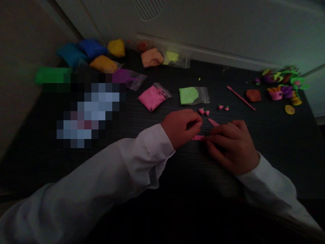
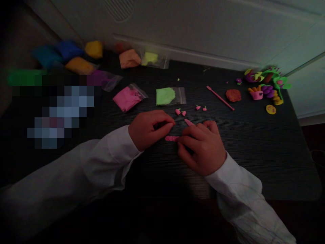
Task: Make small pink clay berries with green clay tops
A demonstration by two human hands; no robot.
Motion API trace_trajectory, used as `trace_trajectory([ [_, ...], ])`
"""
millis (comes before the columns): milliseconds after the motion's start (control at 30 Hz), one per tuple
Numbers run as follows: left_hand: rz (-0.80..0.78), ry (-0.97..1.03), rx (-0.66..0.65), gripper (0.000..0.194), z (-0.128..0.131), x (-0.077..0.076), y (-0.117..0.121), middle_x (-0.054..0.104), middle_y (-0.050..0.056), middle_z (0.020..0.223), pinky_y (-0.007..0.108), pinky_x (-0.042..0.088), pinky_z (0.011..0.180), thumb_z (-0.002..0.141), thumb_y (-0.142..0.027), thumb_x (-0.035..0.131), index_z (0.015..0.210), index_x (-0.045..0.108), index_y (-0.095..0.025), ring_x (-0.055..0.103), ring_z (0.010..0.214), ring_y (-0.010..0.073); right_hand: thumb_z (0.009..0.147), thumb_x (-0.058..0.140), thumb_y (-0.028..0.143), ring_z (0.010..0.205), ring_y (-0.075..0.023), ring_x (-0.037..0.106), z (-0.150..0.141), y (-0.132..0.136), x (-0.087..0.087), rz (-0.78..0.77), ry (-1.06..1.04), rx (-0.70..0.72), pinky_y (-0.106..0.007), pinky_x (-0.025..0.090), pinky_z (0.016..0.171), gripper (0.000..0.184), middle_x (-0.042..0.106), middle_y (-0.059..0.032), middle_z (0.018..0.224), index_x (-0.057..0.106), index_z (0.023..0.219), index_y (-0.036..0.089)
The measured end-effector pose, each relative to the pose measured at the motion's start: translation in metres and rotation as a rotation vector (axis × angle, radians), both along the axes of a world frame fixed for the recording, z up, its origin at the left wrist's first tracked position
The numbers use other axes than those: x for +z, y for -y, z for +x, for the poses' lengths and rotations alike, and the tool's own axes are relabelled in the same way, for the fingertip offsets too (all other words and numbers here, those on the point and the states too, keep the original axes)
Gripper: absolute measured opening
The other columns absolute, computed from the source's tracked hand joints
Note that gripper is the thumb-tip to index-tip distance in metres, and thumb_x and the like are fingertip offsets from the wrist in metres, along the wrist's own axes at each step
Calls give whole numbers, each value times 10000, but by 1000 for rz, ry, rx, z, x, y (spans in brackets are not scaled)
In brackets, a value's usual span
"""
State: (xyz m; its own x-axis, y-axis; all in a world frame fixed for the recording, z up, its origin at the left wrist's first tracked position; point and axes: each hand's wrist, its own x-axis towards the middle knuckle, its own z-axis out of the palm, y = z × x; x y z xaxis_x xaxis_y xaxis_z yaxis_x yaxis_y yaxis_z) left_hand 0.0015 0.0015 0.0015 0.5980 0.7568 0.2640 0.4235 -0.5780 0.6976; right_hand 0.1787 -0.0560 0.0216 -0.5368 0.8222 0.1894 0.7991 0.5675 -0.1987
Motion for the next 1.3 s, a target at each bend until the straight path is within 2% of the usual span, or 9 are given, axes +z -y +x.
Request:
trace_trajectory([
  [233,0,11,2,179,0,0,0,558,7,688,210,373,611,758,-204,442,770,605,-132,483,639,81,717,517,256,718,-153,504,-1,0,-1,5,9,3,-376,281,732,118,610,-5,797,628,723,216],
  [467,-6,-6,4,186,0,2,0,564,12,695,217,378,612,760,-218,441,771,605,-131,483,642,87,739,498,268,731,-157,500,-5,1,-1,-10,40,27,-377,289,721,230,605,-3,805,621,933,258],
  [1300,-10,-3,-3,187,0,1,0,562,10,696,219,378,607,759,-218,432,780,601,-140,482,640,88,753,477,285,756,-175,483,-9,4,-6,-2,70,52,-372,268,720,259,579,-30,818,606,971,234],
])
